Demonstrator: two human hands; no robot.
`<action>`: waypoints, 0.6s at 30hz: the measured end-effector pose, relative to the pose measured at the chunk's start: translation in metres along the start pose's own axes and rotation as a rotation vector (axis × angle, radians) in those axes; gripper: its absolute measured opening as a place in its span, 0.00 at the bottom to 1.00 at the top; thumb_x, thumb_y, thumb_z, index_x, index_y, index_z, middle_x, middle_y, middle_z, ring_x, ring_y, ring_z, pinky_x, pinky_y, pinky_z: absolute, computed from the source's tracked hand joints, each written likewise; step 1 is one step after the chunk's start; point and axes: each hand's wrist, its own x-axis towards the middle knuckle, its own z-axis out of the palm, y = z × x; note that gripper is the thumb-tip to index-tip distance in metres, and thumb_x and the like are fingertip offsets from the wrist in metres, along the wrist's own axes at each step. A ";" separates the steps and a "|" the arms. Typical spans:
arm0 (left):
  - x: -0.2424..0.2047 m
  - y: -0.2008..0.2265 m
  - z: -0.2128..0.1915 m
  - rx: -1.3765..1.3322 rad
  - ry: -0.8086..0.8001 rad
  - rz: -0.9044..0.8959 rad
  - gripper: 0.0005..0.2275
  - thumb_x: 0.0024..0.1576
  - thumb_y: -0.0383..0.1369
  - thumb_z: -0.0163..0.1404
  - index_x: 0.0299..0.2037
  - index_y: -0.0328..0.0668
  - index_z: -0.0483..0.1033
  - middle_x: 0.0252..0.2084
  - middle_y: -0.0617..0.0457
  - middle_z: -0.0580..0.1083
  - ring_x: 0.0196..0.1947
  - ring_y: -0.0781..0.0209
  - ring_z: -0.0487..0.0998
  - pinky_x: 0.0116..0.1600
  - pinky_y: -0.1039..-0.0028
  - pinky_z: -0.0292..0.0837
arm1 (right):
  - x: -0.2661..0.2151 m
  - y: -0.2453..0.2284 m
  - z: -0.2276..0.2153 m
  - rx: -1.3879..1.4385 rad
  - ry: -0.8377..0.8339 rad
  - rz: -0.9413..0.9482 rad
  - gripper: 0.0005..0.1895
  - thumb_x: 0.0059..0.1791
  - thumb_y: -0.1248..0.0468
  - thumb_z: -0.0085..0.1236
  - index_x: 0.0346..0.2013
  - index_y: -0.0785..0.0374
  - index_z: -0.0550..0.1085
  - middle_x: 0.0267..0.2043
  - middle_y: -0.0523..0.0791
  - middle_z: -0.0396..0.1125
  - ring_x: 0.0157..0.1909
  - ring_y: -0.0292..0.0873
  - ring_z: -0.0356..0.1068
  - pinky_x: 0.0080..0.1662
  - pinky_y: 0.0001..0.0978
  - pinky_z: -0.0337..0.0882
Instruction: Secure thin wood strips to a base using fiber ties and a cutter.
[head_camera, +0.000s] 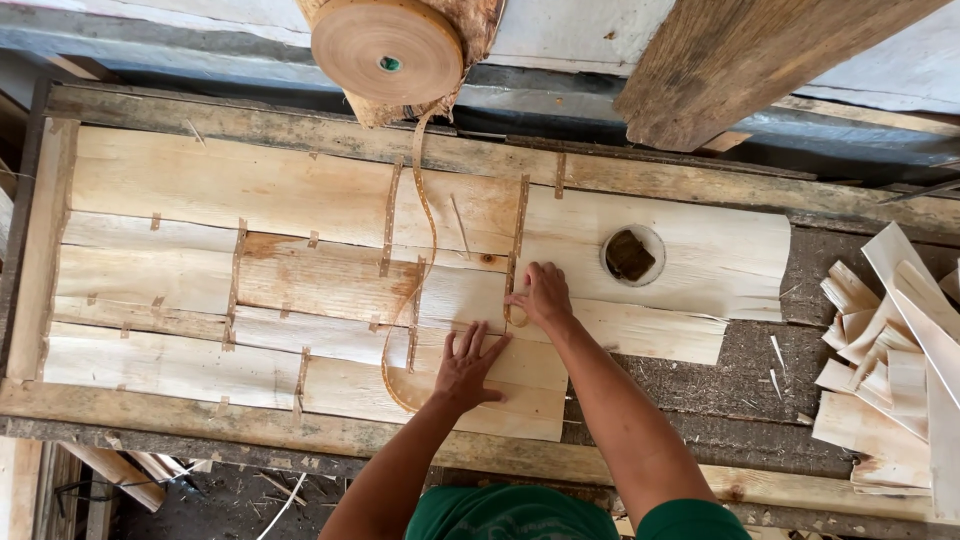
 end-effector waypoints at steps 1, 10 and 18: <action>-0.001 0.000 0.001 -0.001 -0.002 -0.001 0.57 0.39 0.62 0.64 0.77 0.70 0.39 0.79 0.39 0.41 0.79 0.45 0.40 0.74 0.42 0.33 | -0.003 -0.001 0.002 0.000 -0.002 0.001 0.33 0.33 0.51 0.81 0.37 0.61 0.67 0.42 0.50 0.63 0.46 0.56 0.63 0.47 0.48 0.69; 0.001 0.000 0.003 0.017 -0.039 -0.012 0.56 0.40 0.64 0.62 0.77 0.67 0.40 0.79 0.40 0.40 0.79 0.46 0.37 0.75 0.42 0.31 | -0.010 -0.023 -0.008 -0.209 -0.151 0.032 0.44 0.25 0.47 0.84 0.43 0.62 0.66 0.50 0.53 0.59 0.53 0.57 0.61 0.53 0.48 0.70; 0.002 0.001 0.003 0.063 -0.060 -0.015 0.54 0.41 0.67 0.59 0.77 0.65 0.43 0.80 0.40 0.38 0.80 0.46 0.36 0.75 0.42 0.30 | -0.012 -0.033 -0.012 -0.305 -0.201 0.025 0.55 0.23 0.45 0.85 0.51 0.67 0.64 0.54 0.55 0.58 0.57 0.57 0.59 0.55 0.49 0.70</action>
